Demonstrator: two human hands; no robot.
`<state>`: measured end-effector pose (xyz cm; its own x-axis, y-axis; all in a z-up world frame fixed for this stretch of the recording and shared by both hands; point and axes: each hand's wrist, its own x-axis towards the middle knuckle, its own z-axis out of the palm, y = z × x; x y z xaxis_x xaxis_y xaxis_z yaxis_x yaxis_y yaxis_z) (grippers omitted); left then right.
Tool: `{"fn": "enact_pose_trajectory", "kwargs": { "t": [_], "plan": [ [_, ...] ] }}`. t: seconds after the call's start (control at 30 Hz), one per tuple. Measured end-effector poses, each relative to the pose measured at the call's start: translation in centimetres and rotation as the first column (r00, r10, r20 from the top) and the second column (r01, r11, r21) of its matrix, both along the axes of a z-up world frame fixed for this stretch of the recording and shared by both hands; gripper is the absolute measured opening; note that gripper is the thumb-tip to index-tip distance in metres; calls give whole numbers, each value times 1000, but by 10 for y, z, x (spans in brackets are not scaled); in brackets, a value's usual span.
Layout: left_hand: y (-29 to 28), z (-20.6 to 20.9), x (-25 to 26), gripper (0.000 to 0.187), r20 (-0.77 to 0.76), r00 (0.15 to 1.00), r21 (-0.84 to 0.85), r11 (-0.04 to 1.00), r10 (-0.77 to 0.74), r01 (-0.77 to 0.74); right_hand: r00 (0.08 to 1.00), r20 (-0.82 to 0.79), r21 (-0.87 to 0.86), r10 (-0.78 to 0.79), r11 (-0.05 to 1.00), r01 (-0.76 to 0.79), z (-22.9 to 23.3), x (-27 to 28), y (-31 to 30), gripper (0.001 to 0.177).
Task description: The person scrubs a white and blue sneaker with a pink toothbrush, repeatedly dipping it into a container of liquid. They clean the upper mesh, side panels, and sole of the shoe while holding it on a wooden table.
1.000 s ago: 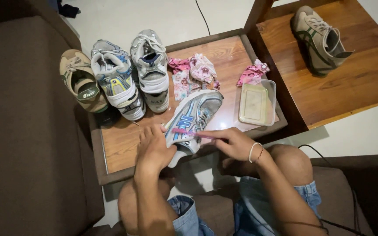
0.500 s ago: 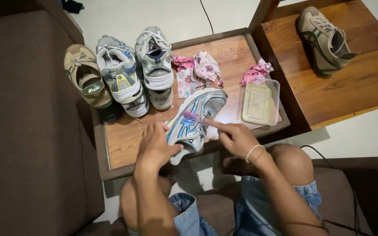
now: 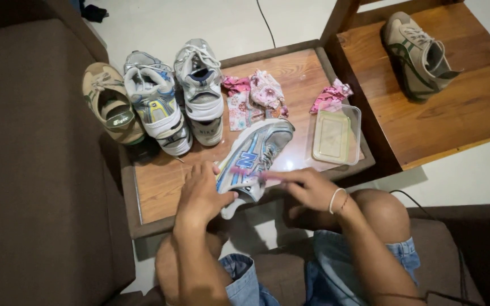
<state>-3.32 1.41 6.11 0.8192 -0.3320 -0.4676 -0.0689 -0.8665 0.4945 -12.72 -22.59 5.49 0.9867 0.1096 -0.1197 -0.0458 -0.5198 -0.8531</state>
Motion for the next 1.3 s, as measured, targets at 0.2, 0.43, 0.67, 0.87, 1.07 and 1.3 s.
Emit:
{"fn": "enact_pose_trajectory", "kwargs": {
  "t": [0.2,0.43,0.67,0.87,1.07,1.3],
  "plan": [
    [3,-17,10,56,38,998,-1,999,41,-41,819,368,-165,-441,835,524,-90,-10,-93,49],
    [2,-32,14,53,105,994,40,999,12,-16,718,-7,-381,-696,666,642,-91,-37,-126,61],
    [-10,-16,14,51,46,998,154,986,53,-60,727,-146,-349,-671,722,597,-90,-36,-119,63],
    [-14,-29,12,62,109,992,212,974,64,-86,740,-131,-303,-660,737,604,-97,-37,-120,60],
    [-18,-56,10,73,299,953,267,955,46,-130,843,87,-210,-531,818,536,-81,-27,-83,56],
    [-25,-35,8,77,138,990,151,987,41,-62,991,136,-226,-20,973,51,-82,-4,-27,60]
  ]
}}
